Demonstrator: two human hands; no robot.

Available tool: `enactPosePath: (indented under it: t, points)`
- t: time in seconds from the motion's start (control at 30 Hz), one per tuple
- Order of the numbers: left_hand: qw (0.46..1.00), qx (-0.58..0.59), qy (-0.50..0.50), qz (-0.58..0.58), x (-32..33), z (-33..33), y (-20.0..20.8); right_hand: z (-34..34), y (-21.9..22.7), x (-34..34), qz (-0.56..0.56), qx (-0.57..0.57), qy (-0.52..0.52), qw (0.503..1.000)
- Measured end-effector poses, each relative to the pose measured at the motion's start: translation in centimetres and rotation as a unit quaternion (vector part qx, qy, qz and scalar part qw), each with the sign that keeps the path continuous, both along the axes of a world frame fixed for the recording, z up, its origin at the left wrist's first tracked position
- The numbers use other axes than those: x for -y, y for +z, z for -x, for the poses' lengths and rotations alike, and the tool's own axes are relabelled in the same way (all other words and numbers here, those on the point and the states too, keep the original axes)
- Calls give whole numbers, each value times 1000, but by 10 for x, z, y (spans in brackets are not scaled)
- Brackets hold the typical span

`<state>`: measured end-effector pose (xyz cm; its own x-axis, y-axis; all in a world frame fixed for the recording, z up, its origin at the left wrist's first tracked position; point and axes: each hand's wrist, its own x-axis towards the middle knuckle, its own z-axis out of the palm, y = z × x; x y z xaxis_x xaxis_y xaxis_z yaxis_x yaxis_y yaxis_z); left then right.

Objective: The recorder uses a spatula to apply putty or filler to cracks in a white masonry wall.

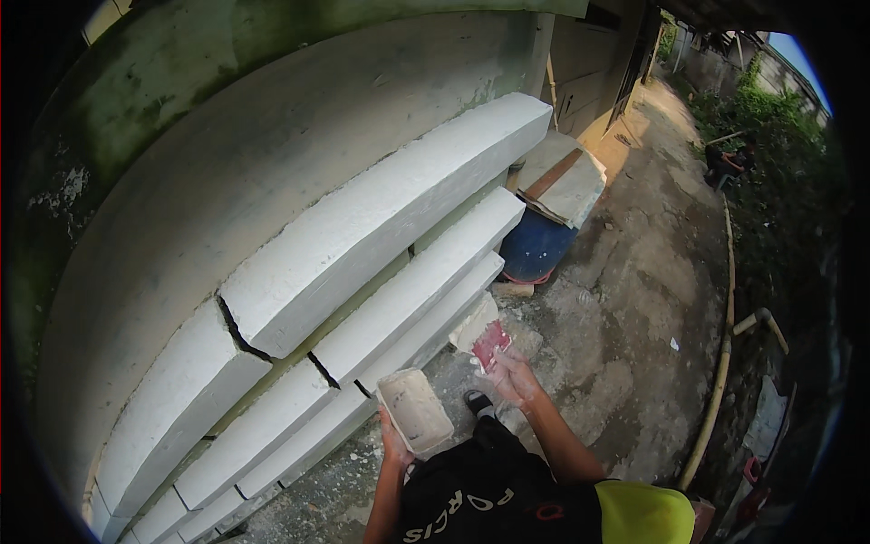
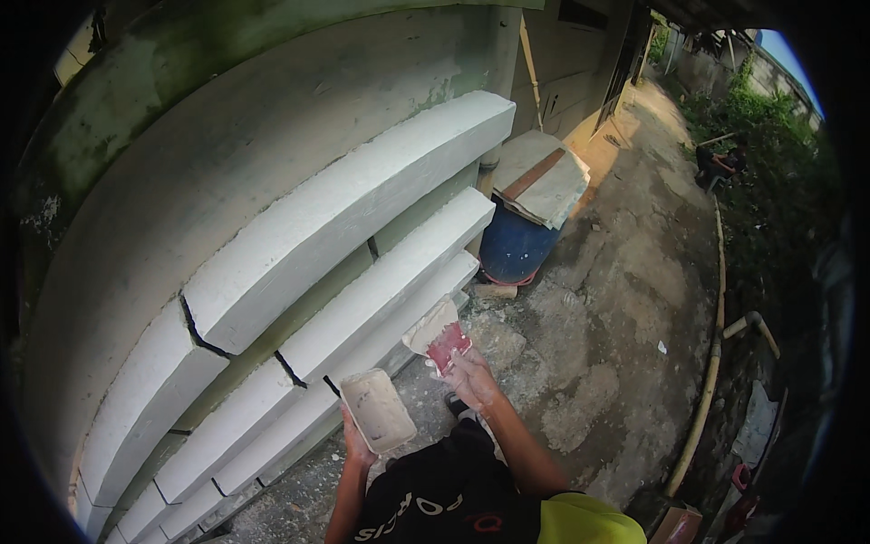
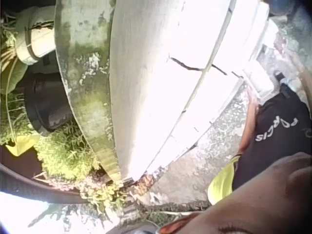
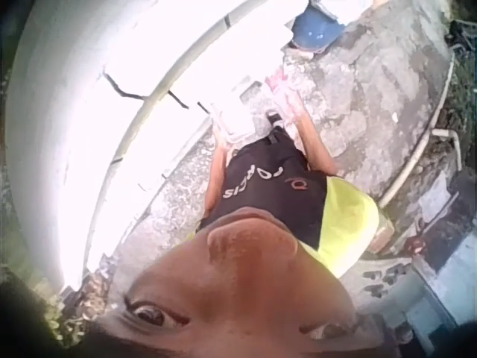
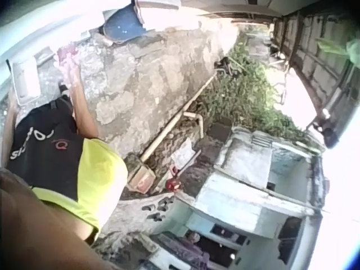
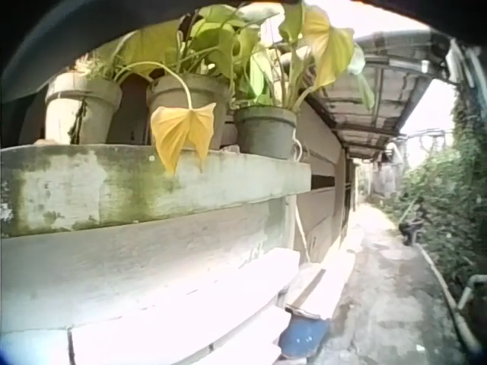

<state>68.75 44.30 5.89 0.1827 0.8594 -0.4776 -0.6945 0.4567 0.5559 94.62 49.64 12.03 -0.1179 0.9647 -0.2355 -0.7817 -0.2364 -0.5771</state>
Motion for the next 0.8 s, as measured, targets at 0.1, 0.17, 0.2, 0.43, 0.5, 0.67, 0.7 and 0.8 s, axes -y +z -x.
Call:
enactPosePath:
  t: [0.1, 0.17, 0.2, 0.43, 0.5, 0.67, 0.7, 0.8]
  points:
    - [1000, -5, -13, -28, 10, 11, -12, -50, 75, -24, -132, 108, -138, 976]
    - [1000, -11, 0, -26, 15, 11, -5, -78, 146, -46, -204, 214, -232, 927]
    - [999, -28, -6, -30, 16, 11, -2, -103, 164, -63, -236, 294, -272, 886]
    - [997, -75, 13, -23, 15, 9, -10, -117, 314, -207, -241, 698, -503, 449]
    - [998, -49, 19, -28, 17, 11, -13, -79, 337, -232, -164, 720, -474, 480]
    - [998, -14, 43, -44, 24, 12, -7, -45, 330, -270, -210, 732, -501, 411]
    - [998, -18, 53, -40, 27, 10, -2, -43, 327, -274, -221, 726, -517, 397]
    - [997, -16, 63, -45, 31, 9, 4, -44, 316, -291, -252, 720, -509, 398]
